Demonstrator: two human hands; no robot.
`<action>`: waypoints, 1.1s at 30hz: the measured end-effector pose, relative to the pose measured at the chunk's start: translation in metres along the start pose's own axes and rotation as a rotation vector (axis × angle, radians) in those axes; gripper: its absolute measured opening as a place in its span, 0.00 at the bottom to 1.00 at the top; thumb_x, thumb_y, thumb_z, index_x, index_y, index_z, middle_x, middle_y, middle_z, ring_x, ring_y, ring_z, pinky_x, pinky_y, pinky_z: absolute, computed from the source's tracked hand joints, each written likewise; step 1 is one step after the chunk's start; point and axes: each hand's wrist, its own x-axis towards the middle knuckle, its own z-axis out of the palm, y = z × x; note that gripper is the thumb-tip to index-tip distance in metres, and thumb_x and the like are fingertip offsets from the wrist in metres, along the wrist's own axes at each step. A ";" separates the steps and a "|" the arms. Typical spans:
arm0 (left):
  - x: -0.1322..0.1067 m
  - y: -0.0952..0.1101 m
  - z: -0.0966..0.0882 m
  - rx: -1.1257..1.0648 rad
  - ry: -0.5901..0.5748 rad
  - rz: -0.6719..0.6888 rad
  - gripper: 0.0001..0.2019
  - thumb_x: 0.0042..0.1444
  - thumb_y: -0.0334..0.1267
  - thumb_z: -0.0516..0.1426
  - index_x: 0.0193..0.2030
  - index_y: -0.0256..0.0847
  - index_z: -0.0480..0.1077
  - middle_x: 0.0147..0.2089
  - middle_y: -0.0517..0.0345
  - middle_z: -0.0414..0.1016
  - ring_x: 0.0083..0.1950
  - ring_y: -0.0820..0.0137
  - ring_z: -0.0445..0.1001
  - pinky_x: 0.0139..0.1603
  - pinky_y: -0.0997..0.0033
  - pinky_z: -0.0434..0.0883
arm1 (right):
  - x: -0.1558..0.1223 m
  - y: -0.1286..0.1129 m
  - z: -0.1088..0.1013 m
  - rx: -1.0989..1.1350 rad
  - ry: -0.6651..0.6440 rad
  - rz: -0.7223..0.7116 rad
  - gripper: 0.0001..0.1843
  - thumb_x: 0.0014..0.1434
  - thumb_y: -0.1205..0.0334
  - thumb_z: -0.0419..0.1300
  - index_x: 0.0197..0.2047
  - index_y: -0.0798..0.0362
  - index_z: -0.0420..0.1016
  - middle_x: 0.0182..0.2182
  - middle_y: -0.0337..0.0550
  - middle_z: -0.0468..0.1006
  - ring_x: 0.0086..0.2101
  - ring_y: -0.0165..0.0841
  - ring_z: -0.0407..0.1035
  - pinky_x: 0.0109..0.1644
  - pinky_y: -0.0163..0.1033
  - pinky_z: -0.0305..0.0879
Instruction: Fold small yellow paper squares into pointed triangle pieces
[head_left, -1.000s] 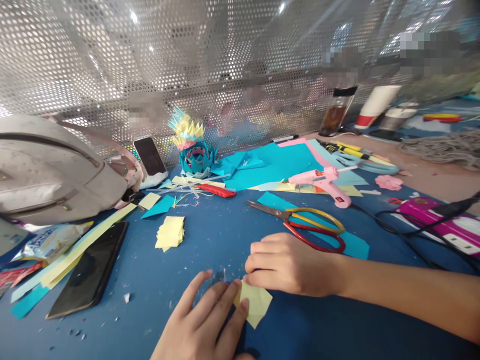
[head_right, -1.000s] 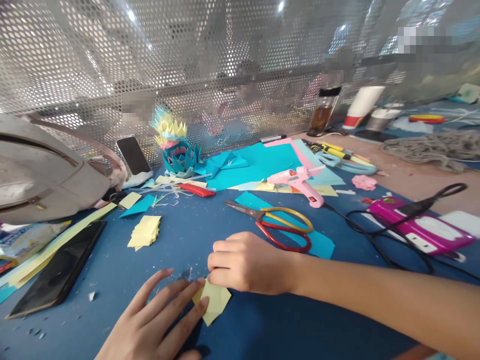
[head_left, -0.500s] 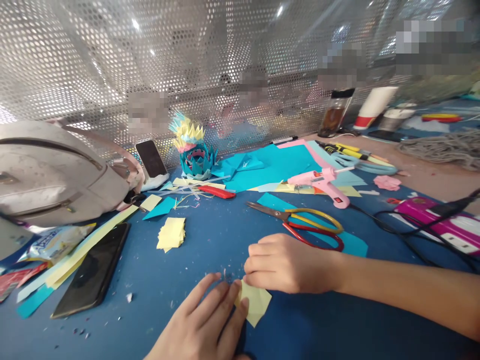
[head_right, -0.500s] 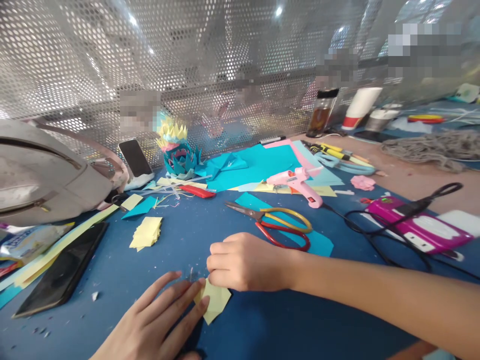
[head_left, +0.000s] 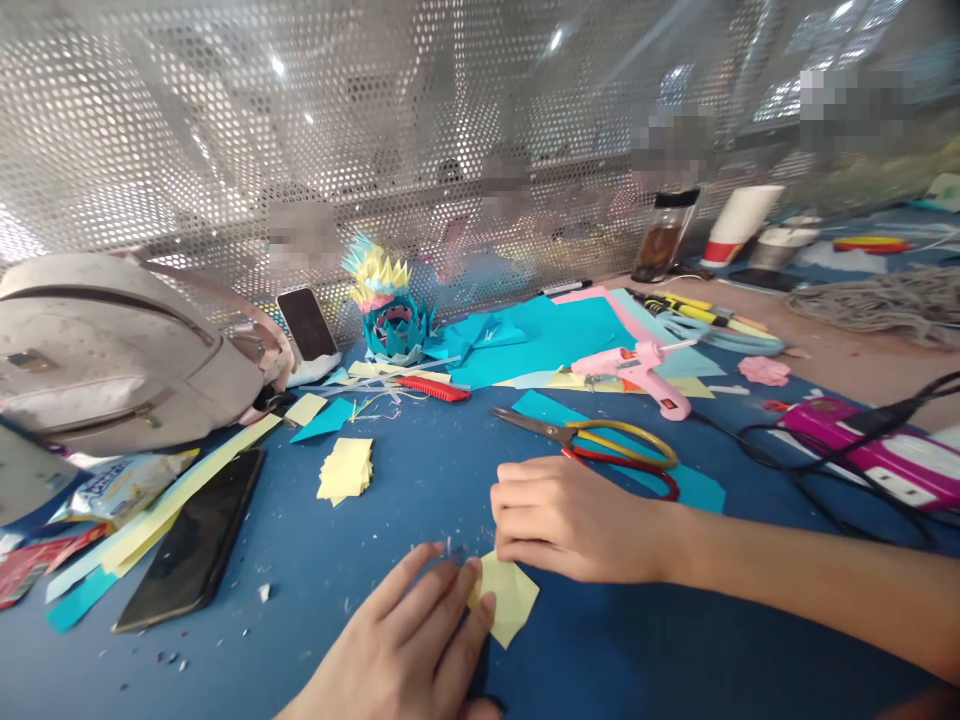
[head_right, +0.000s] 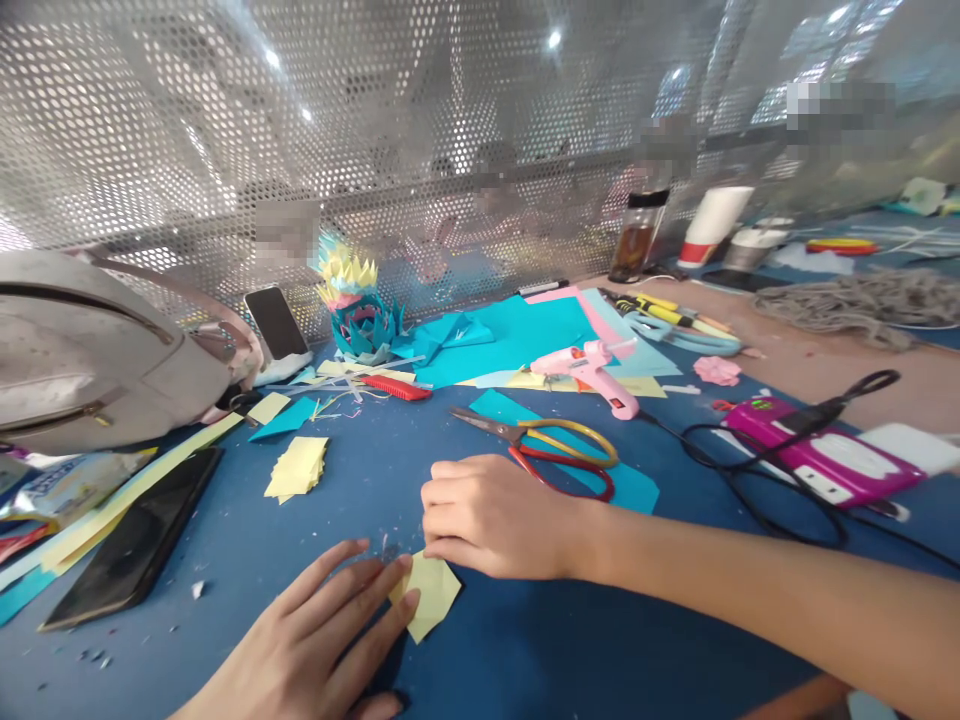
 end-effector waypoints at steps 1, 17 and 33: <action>0.001 0.001 0.000 0.002 0.012 -0.008 0.25 0.77 0.47 0.44 0.53 0.34 0.78 0.53 0.48 0.82 0.52 0.63 0.80 0.66 0.59 0.69 | 0.000 -0.002 0.003 0.018 0.011 0.061 0.12 0.72 0.59 0.59 0.36 0.54 0.75 0.33 0.40 0.75 0.35 0.33 0.62 0.40 0.39 0.56; 0.004 0.001 0.005 -0.110 0.095 -0.103 0.27 0.78 0.47 0.42 0.46 0.35 0.79 0.41 0.56 0.82 0.47 0.67 0.78 0.78 0.58 0.47 | -0.001 -0.020 0.023 0.037 0.111 0.178 0.06 0.67 0.68 0.59 0.37 0.51 0.76 0.33 0.39 0.77 0.34 0.32 0.64 0.38 0.38 0.56; 0.004 0.001 0.003 -0.071 0.065 -0.096 0.26 0.75 0.52 0.46 0.46 0.35 0.79 0.48 0.52 0.84 0.50 0.64 0.80 0.78 0.58 0.47 | 0.001 -0.005 -0.013 -0.099 -0.133 -0.177 0.12 0.71 0.62 0.58 0.34 0.54 0.76 0.29 0.38 0.70 0.33 0.34 0.58 0.34 0.43 0.47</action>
